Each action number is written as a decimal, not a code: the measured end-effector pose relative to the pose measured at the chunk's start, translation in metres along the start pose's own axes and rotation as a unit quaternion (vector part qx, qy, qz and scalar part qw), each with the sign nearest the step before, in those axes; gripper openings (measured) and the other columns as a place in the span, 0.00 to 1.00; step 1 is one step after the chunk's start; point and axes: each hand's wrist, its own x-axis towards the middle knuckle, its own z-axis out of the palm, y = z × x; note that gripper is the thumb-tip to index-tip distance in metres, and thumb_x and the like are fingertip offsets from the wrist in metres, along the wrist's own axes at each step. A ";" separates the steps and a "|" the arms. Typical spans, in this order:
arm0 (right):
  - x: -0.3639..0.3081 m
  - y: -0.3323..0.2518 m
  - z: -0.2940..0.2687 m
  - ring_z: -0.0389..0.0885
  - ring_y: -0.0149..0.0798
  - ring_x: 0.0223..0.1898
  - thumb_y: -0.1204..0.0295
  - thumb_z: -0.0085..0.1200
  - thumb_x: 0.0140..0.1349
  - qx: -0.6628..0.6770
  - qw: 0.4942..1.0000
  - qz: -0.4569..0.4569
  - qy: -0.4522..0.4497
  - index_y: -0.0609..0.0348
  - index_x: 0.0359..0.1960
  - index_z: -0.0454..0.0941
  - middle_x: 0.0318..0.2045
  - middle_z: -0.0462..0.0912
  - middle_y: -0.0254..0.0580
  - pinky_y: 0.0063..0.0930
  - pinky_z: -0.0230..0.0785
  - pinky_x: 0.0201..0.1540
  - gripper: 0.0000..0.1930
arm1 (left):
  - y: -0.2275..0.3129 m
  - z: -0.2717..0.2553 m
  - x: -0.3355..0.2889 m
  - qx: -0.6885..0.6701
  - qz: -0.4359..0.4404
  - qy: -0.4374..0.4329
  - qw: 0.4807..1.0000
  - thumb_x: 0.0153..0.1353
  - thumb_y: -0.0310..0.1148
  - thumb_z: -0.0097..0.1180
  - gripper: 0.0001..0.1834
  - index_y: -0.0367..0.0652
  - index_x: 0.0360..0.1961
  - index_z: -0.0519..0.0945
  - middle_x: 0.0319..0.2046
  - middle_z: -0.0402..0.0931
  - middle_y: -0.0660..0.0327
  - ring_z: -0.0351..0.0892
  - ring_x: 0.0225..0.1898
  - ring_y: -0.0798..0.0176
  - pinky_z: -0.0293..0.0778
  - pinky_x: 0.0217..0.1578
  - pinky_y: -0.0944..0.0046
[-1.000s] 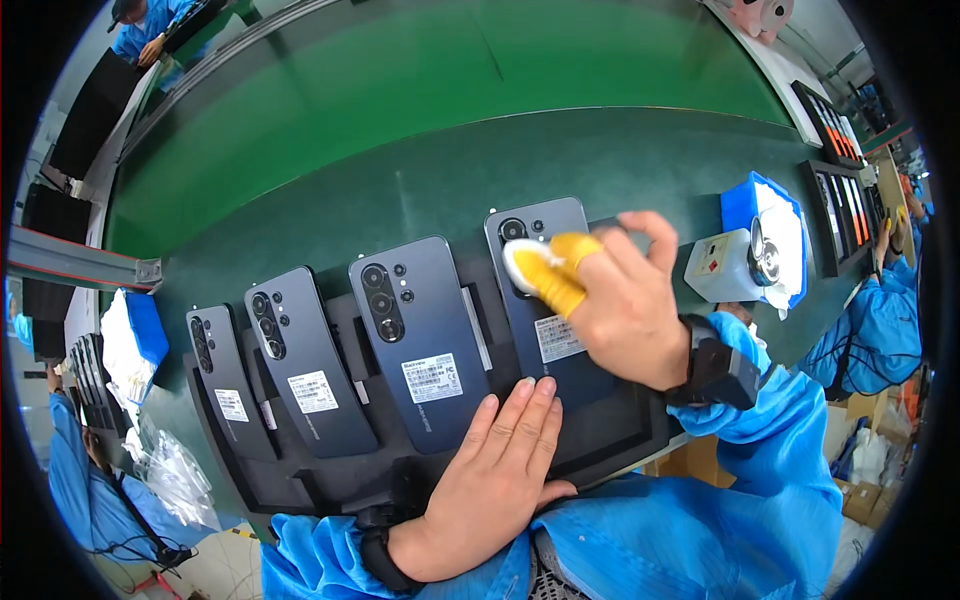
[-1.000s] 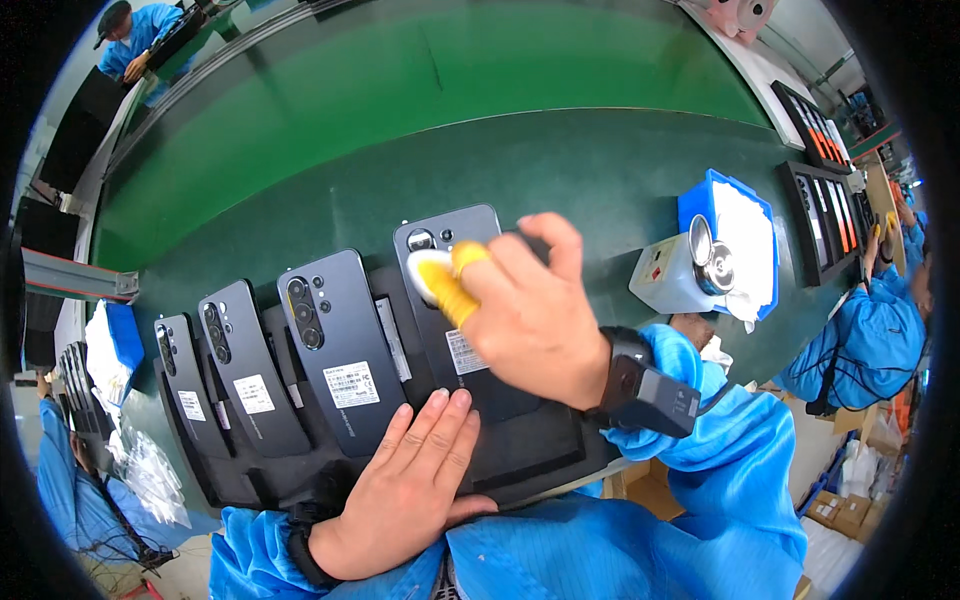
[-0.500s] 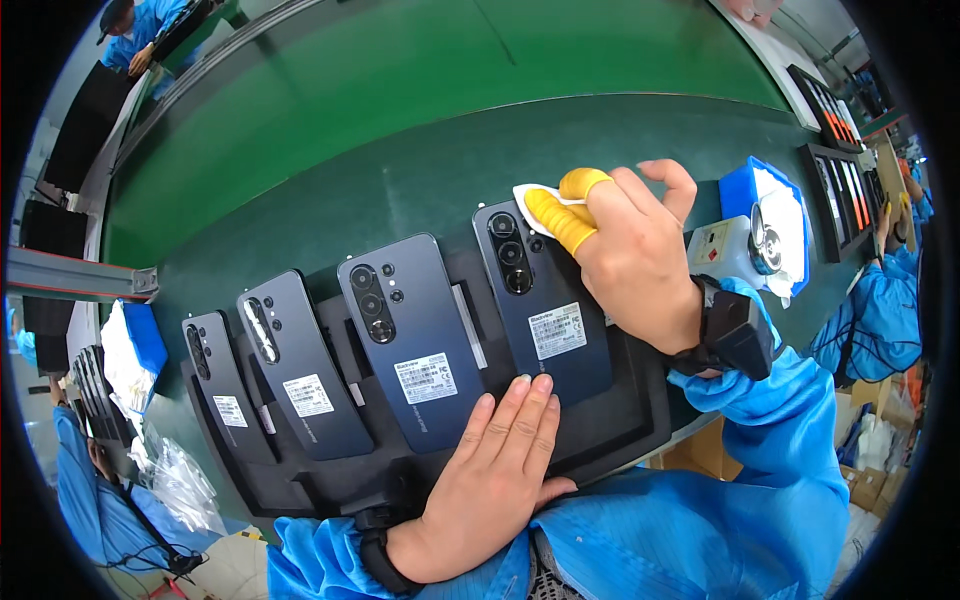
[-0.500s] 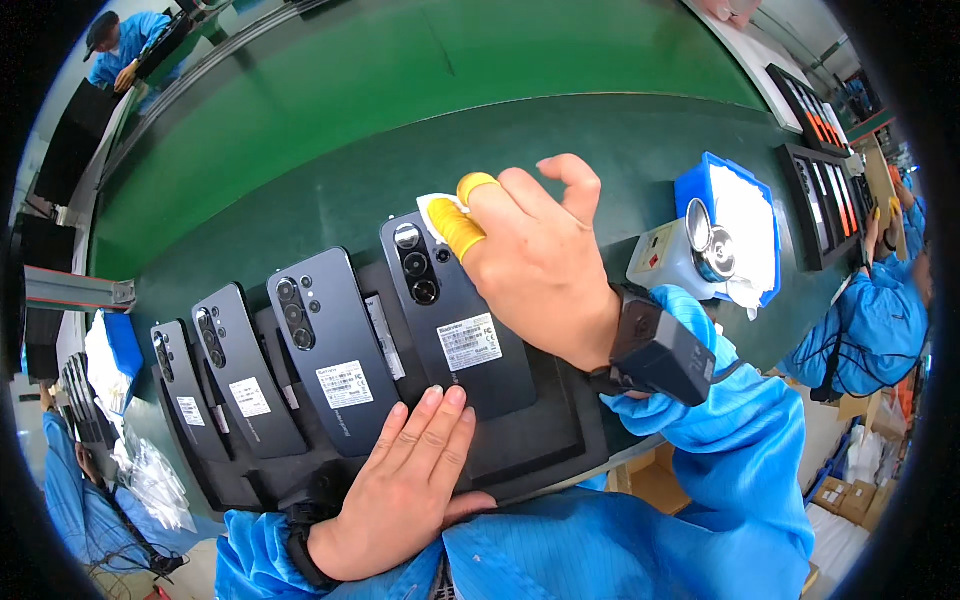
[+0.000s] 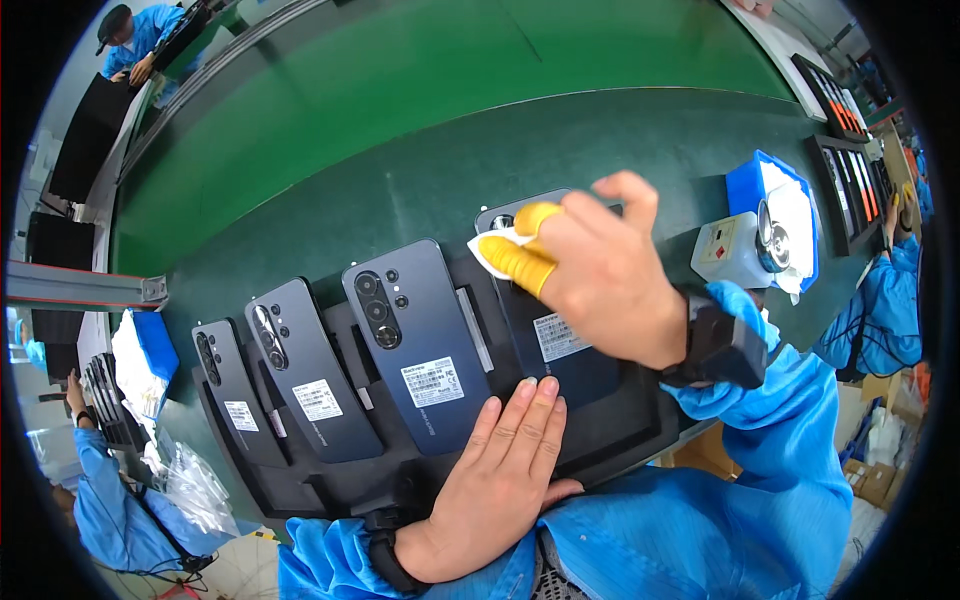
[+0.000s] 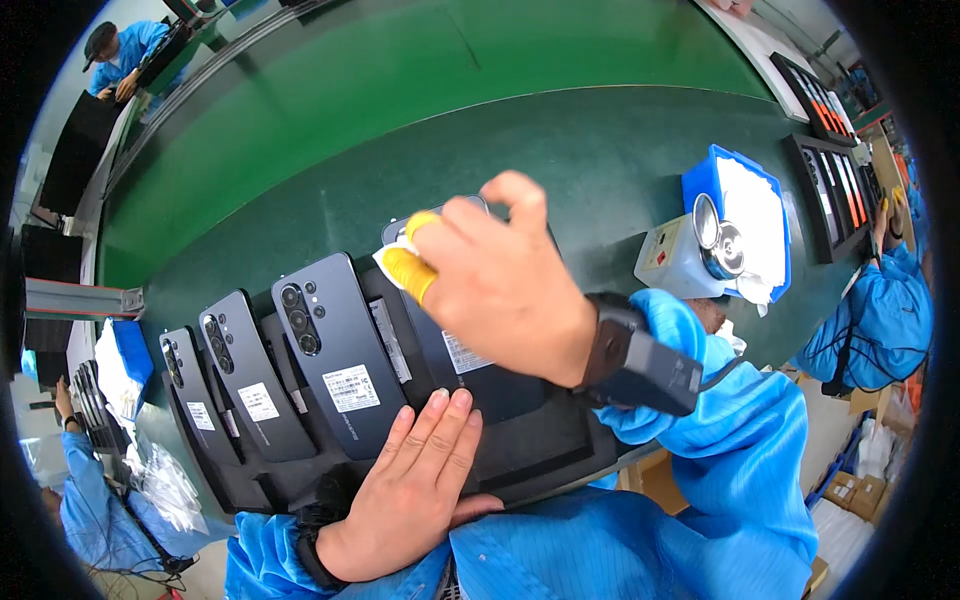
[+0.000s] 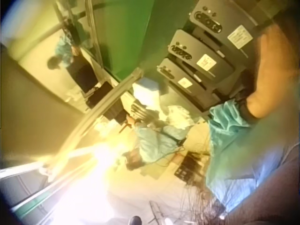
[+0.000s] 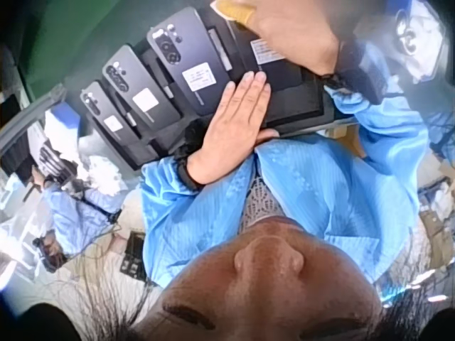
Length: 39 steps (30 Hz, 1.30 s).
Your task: Cleaning and inspecting the back camera lenses and bodies of smartphones on an assembly line.
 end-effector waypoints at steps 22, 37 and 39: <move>-0.014 -0.002 -0.015 0.75 0.34 0.33 0.74 0.66 0.46 0.041 0.997 0.065 0.010 0.57 0.30 0.84 0.34 0.80 0.32 0.43 0.53 0.50 0.08 | 0.000 -0.003 0.002 -0.015 0.002 -0.010 1.000 0.56 0.54 0.59 0.43 0.30 0.63 0.66 0.67 0.60 0.45 0.55 0.70 0.46 0.53 0.67 0.48; -0.010 0.005 -0.005 0.72 0.33 0.37 0.70 0.60 0.45 -0.084 0.994 0.073 -0.003 0.53 0.22 0.82 0.31 0.72 0.29 0.44 0.51 0.49 0.03 | 0.001 -0.004 0.004 -0.005 0.000 -0.018 1.000 0.56 0.54 0.59 0.44 0.29 0.63 0.65 0.66 0.59 0.42 0.56 0.70 0.44 0.53 0.67 0.47; -0.009 0.013 -0.003 0.72 0.33 0.38 0.70 0.60 0.46 -0.100 0.993 0.067 0.021 0.53 0.22 0.82 0.31 0.72 0.29 0.44 0.51 0.49 0.03 | 0.000 -0.003 0.004 -0.002 -0.002 -0.016 1.000 0.55 0.54 0.59 0.44 0.29 0.63 0.65 0.66 0.59 0.42 0.56 0.70 0.44 0.53 0.67 0.47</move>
